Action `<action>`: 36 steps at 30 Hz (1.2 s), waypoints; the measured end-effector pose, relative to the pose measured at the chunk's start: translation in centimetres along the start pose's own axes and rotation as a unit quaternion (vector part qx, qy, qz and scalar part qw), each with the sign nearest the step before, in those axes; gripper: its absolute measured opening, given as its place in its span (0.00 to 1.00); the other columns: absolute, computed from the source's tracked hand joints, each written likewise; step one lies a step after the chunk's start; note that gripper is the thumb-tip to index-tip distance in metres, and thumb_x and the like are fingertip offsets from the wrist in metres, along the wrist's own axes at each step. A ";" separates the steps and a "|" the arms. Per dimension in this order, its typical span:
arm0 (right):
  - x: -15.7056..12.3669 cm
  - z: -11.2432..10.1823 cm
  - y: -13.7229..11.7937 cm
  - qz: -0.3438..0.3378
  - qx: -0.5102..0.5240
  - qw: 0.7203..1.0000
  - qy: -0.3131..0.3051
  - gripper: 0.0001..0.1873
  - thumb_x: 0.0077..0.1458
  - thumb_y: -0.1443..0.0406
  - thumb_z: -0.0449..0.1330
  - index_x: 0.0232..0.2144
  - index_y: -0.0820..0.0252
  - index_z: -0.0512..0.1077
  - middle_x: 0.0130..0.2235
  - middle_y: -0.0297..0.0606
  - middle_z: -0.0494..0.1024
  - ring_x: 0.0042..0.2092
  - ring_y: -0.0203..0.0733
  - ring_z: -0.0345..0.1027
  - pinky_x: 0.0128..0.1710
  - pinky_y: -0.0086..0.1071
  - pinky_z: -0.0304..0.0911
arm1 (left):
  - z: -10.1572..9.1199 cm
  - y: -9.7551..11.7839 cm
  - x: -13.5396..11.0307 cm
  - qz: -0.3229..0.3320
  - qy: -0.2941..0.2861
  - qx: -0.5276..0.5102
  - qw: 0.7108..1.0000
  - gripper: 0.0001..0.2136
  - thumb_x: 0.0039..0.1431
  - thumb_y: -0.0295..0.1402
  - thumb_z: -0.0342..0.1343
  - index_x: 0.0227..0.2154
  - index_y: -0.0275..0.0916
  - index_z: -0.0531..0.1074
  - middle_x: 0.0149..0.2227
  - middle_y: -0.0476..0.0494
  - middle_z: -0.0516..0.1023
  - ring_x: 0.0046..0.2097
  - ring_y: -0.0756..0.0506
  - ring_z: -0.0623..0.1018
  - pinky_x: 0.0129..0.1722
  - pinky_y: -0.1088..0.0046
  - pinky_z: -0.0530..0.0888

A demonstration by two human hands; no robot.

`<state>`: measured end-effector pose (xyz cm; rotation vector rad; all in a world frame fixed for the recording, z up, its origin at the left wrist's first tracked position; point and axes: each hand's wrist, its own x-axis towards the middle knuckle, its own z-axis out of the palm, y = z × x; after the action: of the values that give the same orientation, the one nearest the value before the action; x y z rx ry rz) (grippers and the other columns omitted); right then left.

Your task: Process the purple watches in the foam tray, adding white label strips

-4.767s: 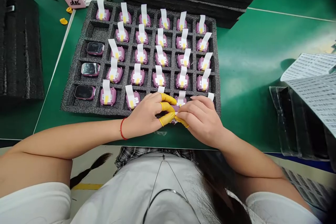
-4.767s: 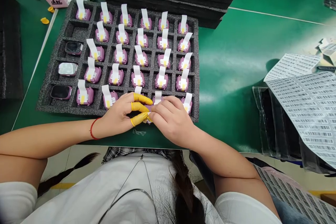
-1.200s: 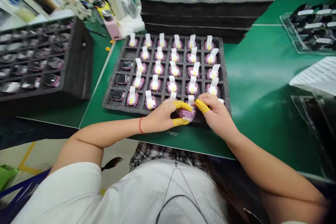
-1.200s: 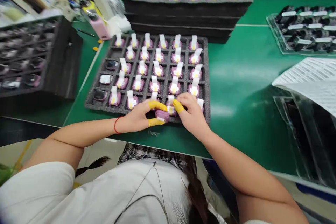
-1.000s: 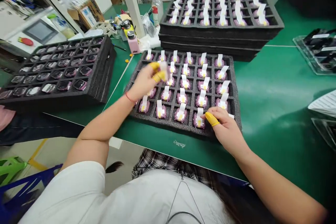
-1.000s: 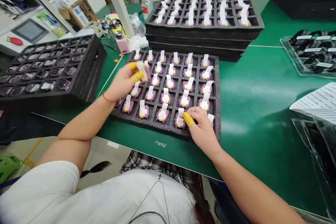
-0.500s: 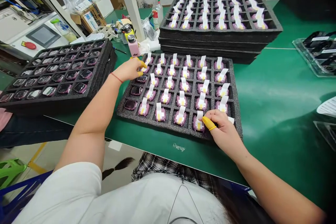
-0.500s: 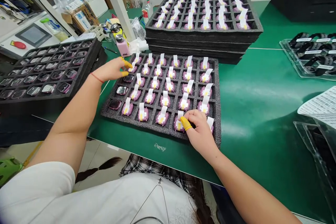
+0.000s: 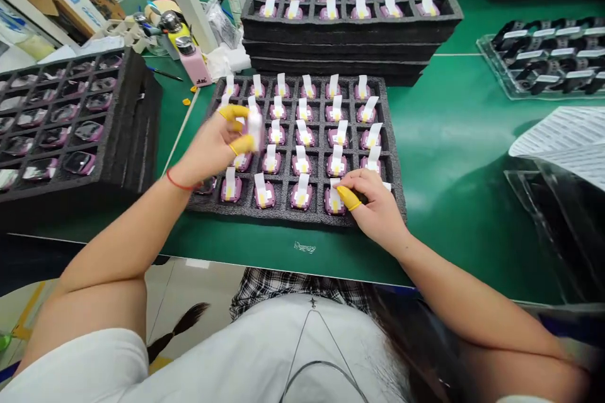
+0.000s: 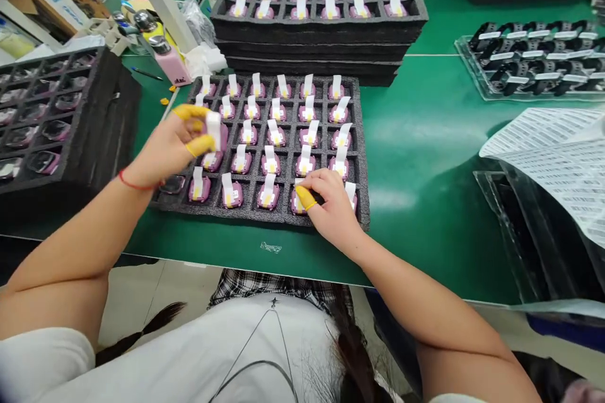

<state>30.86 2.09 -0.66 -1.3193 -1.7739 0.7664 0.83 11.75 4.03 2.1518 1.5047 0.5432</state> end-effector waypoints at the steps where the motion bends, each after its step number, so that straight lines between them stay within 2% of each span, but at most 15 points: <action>1: -0.1 0.2 -0.1 -0.021 0.007 1.000 -0.004 0.06 0.58 0.63 0.58 0.34 0.55 0.75 0.39 0.40 0.74 0.45 0.45 0.67 0.49 0.44 0.63 | 1.7 1.7 -1.2 0.023 -0.039 -0.052 0.998 0.20 0.60 0.34 0.51 0.55 0.39 0.58 0.38 0.47 0.76 0.34 0.49 0.77 0.35 0.71 0.76; 3: -0.4 0.6 -0.3 -0.056 0.021 0.998 -0.025 0.07 0.59 0.62 0.59 0.39 0.54 0.75 0.41 0.39 0.75 0.46 0.45 0.68 0.48 0.43 0.64 | 4.9 4.8 -3.5 0.056 -0.146 -0.206 0.966 0.15 0.58 0.34 0.54 0.48 0.40 0.65 0.40 0.46 0.77 0.36 0.49 0.78 0.37 0.71 0.76; 4: -0.5 0.8 -0.4 -0.065 0.024 0.997 -0.037 0.07 0.58 0.61 0.60 0.39 0.55 0.74 0.40 0.39 0.75 0.45 0.44 0.69 0.47 0.42 0.65 | 6.2 5.9 -4.4 0.067 -0.172 -0.223 0.957 0.13 0.59 0.34 0.55 0.46 0.41 0.67 0.39 0.48 0.77 0.36 0.49 0.78 0.36 0.72 0.76; 6: -0.7 1.1 -0.5 -0.070 0.024 0.996 -0.050 0.07 0.57 0.60 0.62 0.38 0.56 0.74 0.39 0.39 0.75 0.42 0.43 0.69 0.44 0.40 0.67 | 8.1 7.3 -5.6 0.096 -0.167 -0.217 0.957 0.10 0.59 0.33 0.55 0.44 0.42 0.70 0.39 0.48 0.77 0.37 0.49 0.77 0.38 0.71 0.74; 9: -0.8 1.2 -0.7 -0.074 0.020 0.996 -0.042 0.06 0.57 0.63 0.63 0.38 0.56 0.74 0.38 0.38 0.75 0.42 0.41 0.69 0.42 0.38 0.67 | 9.5 7.2 -5.9 0.137 -0.102 -0.143 0.975 0.08 0.60 0.34 0.56 0.42 0.41 0.72 0.37 0.48 0.77 0.38 0.47 0.74 0.40 0.68 0.71; 13: -0.8 0.8 -1.0 -0.132 0.030 0.989 -0.058 0.05 0.57 0.65 0.64 0.37 0.56 0.74 0.37 0.37 0.74 0.40 0.38 0.70 0.41 0.36 0.68 | 9.8 6.3 -5.7 0.166 -0.089 -0.069 0.980 0.10 0.62 0.38 0.56 0.42 0.40 0.71 0.36 0.46 0.76 0.41 0.44 0.72 0.42 0.64 0.67; 17: -1.0 0.8 -1.3 -0.215 -0.004 0.973 -0.083 0.03 0.56 0.66 0.64 0.35 0.57 0.74 0.34 0.36 0.74 0.36 0.37 0.68 0.36 0.33 0.67 | 9.5 6.4 -5.8 0.167 -0.100 -0.076 0.978 0.09 0.63 0.38 0.54 0.44 0.41 0.70 0.39 0.46 0.76 0.42 0.44 0.72 0.44 0.65 0.65; 19: -1.1 0.8 -1.3 -0.232 -0.033 0.969 -0.084 0.02 0.57 0.67 0.63 0.34 0.57 0.73 0.34 0.36 0.74 0.36 0.37 0.68 0.36 0.34 0.67 | 9.3 6.5 -5.8 0.164 -0.109 -0.090 0.976 0.09 0.63 0.35 0.54 0.45 0.41 0.70 0.39 0.47 0.76 0.42 0.45 0.72 0.44 0.65 0.65; 25: -1.2 0.5 -1.0 -0.158 -0.059 0.979 -0.112 0.07 0.59 0.64 0.61 0.41 0.57 0.73 0.38 0.40 0.74 0.40 0.40 0.70 0.38 0.36 0.70 | 9.2 6.6 -5.8 0.155 -0.104 -0.102 0.977 0.09 0.62 0.33 0.55 0.45 0.41 0.69 0.40 0.48 0.76 0.42 0.46 0.72 0.45 0.65 0.66; 31: -1.5 0.2 -1.3 -0.201 -0.126 0.967 -0.092 0.08 0.61 0.67 0.59 0.43 0.56 0.74 0.39 0.41 0.74 0.40 0.41 0.68 0.37 0.37 0.67 | 9.5 6.4 -6.0 0.152 -0.081 -0.135 0.976 0.11 0.61 0.33 0.56 0.46 0.41 0.67 0.43 0.46 0.76 0.44 0.46 0.74 0.47 0.65 0.69; 36: -1.7 0.4 -1.3 -0.199 -0.132 0.966 -0.098 0.07 0.62 0.66 0.58 0.41 0.54 0.74 0.39 0.40 0.76 0.41 0.41 0.68 0.37 0.36 0.64 | 9.4 6.4 -5.9 0.161 -0.103 -0.159 0.969 0.14 0.58 0.31 0.56 0.47 0.42 0.67 0.44 0.45 0.76 0.44 0.45 0.75 0.49 0.62 0.70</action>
<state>30.15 0.13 -0.19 -1.0202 -2.2716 0.4583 9.02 2.92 -0.32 2.1263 0.8952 0.6006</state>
